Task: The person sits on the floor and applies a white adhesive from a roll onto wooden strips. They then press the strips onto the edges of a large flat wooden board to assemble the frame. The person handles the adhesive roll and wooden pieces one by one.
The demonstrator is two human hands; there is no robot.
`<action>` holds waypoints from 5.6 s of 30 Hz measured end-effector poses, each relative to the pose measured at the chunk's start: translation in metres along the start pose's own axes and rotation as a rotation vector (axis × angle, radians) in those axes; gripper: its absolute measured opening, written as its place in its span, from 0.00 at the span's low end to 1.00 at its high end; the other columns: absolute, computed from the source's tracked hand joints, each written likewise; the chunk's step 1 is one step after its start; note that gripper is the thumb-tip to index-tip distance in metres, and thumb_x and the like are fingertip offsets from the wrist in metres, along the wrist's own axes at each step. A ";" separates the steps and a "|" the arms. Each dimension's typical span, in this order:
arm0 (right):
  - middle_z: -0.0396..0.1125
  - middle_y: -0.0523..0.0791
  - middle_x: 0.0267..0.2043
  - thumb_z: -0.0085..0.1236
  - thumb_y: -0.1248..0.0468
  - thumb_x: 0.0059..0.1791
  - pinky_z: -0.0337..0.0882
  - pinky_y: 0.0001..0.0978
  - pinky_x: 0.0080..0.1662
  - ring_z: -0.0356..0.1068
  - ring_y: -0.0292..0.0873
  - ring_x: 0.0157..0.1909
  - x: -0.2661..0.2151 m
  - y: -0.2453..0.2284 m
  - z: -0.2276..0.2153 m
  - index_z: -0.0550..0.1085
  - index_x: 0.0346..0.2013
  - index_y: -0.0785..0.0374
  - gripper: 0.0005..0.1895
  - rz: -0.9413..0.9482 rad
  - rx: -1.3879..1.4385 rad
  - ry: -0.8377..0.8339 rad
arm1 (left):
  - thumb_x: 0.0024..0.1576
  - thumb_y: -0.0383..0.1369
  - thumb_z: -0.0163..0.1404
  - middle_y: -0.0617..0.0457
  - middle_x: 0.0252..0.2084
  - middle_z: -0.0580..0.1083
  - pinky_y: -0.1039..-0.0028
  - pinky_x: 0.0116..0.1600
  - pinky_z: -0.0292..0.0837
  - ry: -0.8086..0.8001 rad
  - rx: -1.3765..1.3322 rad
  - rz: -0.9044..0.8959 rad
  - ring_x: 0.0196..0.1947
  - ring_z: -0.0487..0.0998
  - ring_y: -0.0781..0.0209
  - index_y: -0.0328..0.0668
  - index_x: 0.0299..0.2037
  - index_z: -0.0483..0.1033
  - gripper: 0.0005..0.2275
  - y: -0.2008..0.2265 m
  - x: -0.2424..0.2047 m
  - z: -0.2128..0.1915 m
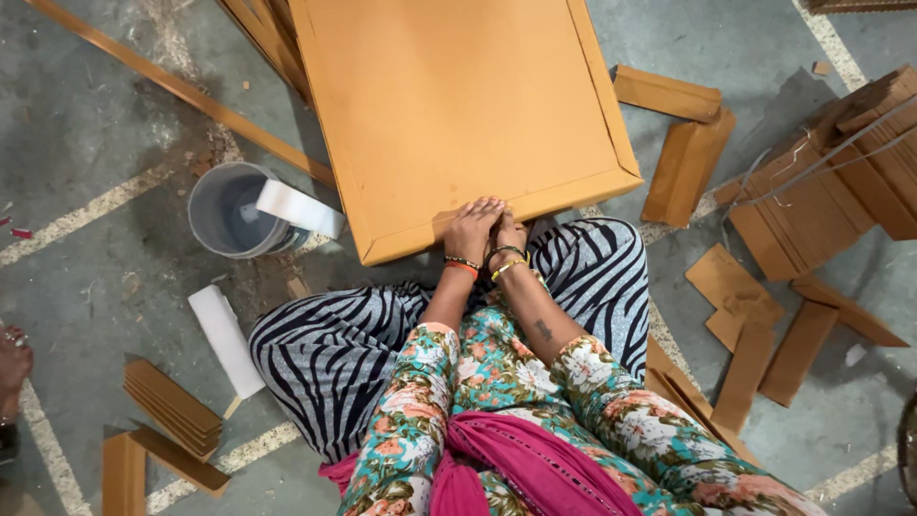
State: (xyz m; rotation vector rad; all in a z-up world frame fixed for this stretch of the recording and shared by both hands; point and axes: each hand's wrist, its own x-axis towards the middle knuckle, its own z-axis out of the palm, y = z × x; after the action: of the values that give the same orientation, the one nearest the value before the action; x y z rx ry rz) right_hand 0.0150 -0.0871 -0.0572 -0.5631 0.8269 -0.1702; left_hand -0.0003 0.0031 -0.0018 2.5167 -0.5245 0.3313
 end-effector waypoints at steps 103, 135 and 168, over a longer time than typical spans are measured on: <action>0.75 0.51 0.43 0.59 0.57 0.53 0.80 0.38 0.45 0.77 0.45 0.42 0.008 0.008 -0.015 0.75 0.41 0.73 0.18 -0.007 0.008 -0.107 | 0.62 0.31 0.44 0.56 0.62 0.75 0.67 0.69 0.65 -0.023 0.031 -0.009 0.65 0.73 0.60 0.49 0.59 0.77 0.17 0.000 -0.002 0.002; 0.75 0.46 0.46 0.44 0.44 0.56 0.74 0.38 0.44 0.75 0.45 0.43 -0.037 0.031 -0.040 0.75 0.50 0.63 0.26 0.328 -0.257 0.072 | 0.54 0.35 0.59 0.53 0.65 0.72 0.62 0.71 0.59 -0.175 -0.026 0.022 0.67 0.69 0.57 0.45 0.61 0.75 0.22 -0.008 0.004 -0.001; 0.65 0.41 0.44 0.49 0.54 0.57 0.71 0.34 0.45 0.67 0.38 0.41 -0.174 -0.080 -0.029 0.66 0.53 0.55 0.14 0.281 -0.249 -0.199 | 0.59 0.34 0.59 0.51 0.56 0.79 0.65 0.64 0.74 0.020 -0.338 -0.104 0.59 0.79 0.53 0.49 0.46 0.84 0.07 0.010 -0.005 -0.036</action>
State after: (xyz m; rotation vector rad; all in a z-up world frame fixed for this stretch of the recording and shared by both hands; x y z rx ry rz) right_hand -0.1177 -0.1046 0.0824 -0.6778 0.7277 0.2458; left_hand -0.0130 0.0169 0.0306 2.2011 -0.4020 0.2091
